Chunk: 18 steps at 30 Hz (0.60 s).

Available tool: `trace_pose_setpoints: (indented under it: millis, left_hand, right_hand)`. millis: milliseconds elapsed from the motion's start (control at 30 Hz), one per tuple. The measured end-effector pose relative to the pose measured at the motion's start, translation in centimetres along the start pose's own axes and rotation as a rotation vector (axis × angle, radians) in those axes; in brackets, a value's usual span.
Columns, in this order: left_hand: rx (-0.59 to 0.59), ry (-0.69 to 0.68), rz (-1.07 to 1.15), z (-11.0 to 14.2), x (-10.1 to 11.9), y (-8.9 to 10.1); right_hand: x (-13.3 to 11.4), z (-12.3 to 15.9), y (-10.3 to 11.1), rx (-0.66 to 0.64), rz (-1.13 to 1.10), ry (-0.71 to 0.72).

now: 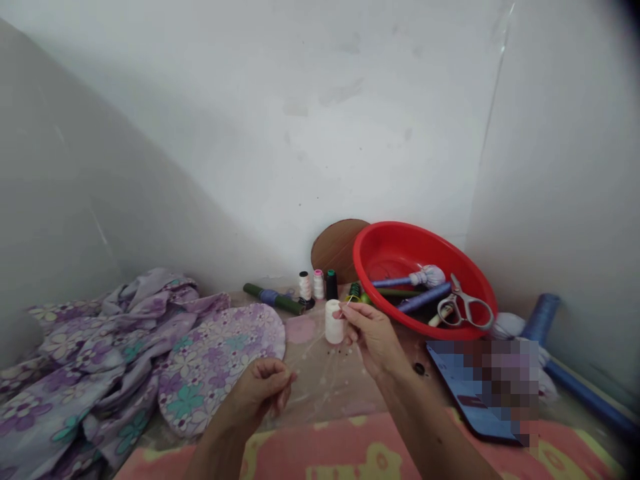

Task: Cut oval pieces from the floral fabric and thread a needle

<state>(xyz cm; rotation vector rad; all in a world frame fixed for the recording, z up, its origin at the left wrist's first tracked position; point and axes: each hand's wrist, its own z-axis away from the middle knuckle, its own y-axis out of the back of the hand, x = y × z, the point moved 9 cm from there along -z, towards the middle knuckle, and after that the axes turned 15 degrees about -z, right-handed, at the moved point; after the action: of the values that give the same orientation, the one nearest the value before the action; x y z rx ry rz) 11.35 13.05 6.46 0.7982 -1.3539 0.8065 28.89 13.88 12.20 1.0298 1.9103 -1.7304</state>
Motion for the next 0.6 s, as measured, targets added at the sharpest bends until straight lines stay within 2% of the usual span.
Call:
trace_pose_setpoints:
  millis: [100,267,400,600]
  left_hand:
    - [0.03,0.037,-0.093,0.1,-0.1,0.6]
    - [0.071,0.022,-0.234,0.2,0.9,1.2]
    - [0.121,0.006,-0.252,0.3,1.5,1.5]
    - [0.148,-0.019,-0.237,0.1,1.1,1.7]
  right_hand:
    - [-0.6,0.1,-0.3,-0.022,-0.049,-0.004]
    - [-2.3,0.5,-0.7,-0.009,-0.128,0.015]
    - [-3.5,0.7,-0.9,-0.023,-0.172,0.05]
    - [-4.4,0.9,-0.9,-0.028,-0.186,0.073]
